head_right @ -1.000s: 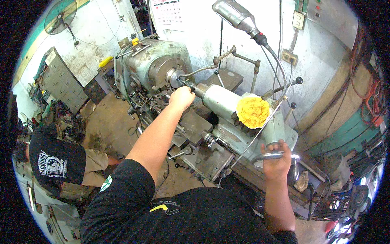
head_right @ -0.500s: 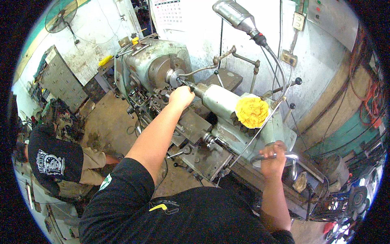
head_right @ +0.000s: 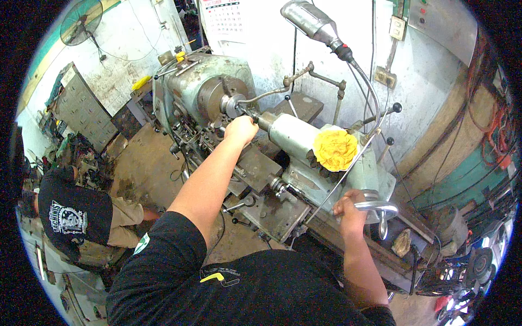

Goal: The person operates a metal lathe, using both hands to adjust the tool post and control the cross-slide while a cylindrical metal workpiece rotates. The person maintains continuous contact with the machine controls throughout the clip.

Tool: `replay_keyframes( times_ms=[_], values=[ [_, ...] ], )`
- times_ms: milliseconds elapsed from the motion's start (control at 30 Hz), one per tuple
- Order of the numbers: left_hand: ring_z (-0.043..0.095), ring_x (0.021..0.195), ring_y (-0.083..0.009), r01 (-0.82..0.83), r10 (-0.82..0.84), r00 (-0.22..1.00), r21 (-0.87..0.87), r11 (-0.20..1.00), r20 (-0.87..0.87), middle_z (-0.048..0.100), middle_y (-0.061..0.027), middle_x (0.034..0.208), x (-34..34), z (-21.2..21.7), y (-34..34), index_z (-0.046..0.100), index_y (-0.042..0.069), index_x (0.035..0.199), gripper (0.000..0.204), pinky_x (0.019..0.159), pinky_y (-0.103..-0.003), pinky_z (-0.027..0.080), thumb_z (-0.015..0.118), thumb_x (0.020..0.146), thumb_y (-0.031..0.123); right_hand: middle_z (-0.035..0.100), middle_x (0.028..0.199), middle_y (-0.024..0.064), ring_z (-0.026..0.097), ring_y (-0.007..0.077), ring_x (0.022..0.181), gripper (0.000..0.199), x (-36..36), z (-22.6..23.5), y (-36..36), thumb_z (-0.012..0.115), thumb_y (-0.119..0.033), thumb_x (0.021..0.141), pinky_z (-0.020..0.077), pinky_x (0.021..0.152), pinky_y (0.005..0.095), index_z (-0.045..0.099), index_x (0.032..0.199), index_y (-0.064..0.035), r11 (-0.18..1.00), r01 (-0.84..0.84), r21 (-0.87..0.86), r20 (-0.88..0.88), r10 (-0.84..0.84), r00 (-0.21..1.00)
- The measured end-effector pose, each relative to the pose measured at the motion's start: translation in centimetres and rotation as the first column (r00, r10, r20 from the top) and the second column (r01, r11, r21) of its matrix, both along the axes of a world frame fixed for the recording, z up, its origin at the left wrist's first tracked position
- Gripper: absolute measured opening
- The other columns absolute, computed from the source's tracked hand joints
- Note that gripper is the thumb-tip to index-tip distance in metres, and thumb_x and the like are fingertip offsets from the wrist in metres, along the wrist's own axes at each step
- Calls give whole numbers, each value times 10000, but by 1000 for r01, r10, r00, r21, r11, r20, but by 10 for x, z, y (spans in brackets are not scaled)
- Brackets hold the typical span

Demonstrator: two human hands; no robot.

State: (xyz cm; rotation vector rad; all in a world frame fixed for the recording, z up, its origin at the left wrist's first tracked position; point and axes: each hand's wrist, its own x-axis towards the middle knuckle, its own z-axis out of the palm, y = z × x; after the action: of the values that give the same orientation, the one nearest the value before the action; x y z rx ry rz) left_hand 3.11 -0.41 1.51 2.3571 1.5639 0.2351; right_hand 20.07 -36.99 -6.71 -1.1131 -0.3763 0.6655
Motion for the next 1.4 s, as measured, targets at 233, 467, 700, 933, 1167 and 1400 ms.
replay_keyframes(
  times_ms=[233,467,700,933,1167,1400],
  values=[
    [696,1170,-339,-14,14,1000,-8,1000,-3,733,-169,1240,0,5,-5,749,87,1197,379,1012,-453,542,621,930,324,468,678,62,479,185,569,158,2,-2,-1,494,48,945,472,562,370,475,1085,-23,998,-39,49,-12,39,999],
    [701,1163,-330,-13,13,1000,23,1000,-6,740,-157,1226,1,4,-4,754,98,1192,367,1010,-448,545,617,927,311,464,698,67,476,192,572,179,4,-2,-1,505,42,941,474,566,373,465,1102,-25,998,-64,22,-3,64,998],
    [706,1144,-328,-8,9,1000,31,999,-14,749,-153,1196,1,-1,-2,767,109,1164,361,996,-447,547,639,929,351,524,717,79,552,188,599,189,8,-8,-4,535,21,927,489,572,351,478,1103,-15,992,-72,-103,70,80,994],
    [715,1111,-341,-16,17,1000,80,997,-3,762,-150,1150,2,-9,4,783,111,1111,368,974,-456,551,657,930,405,568,737,44,565,133,595,168,4,-43,-1,593,43,915,456,534,308,531,1042,-48,929,-24,-369,426,192,884],
    [720,1094,-338,-22,22,1000,66,998,1,767,-140,1135,3,-10,5,784,122,1103,366,963,-456,553,654,928,417,555,733,11,535,98,587,153,5,-49,-2,610,40,935,409,503,286,543,1018,-69,930,-76,-359,379,220,899],
    [722,1083,-341,-12,10,1000,101,995,20,765,-152,1125,1,-12,4,781,104,1094,363,957,-453,555,655,921,397,551,727,7,533,98,581,147,4,-47,-3,613,25,947,406,493,291,547,1023,-82,930,-79,-359,385,224,895]
  ],
)
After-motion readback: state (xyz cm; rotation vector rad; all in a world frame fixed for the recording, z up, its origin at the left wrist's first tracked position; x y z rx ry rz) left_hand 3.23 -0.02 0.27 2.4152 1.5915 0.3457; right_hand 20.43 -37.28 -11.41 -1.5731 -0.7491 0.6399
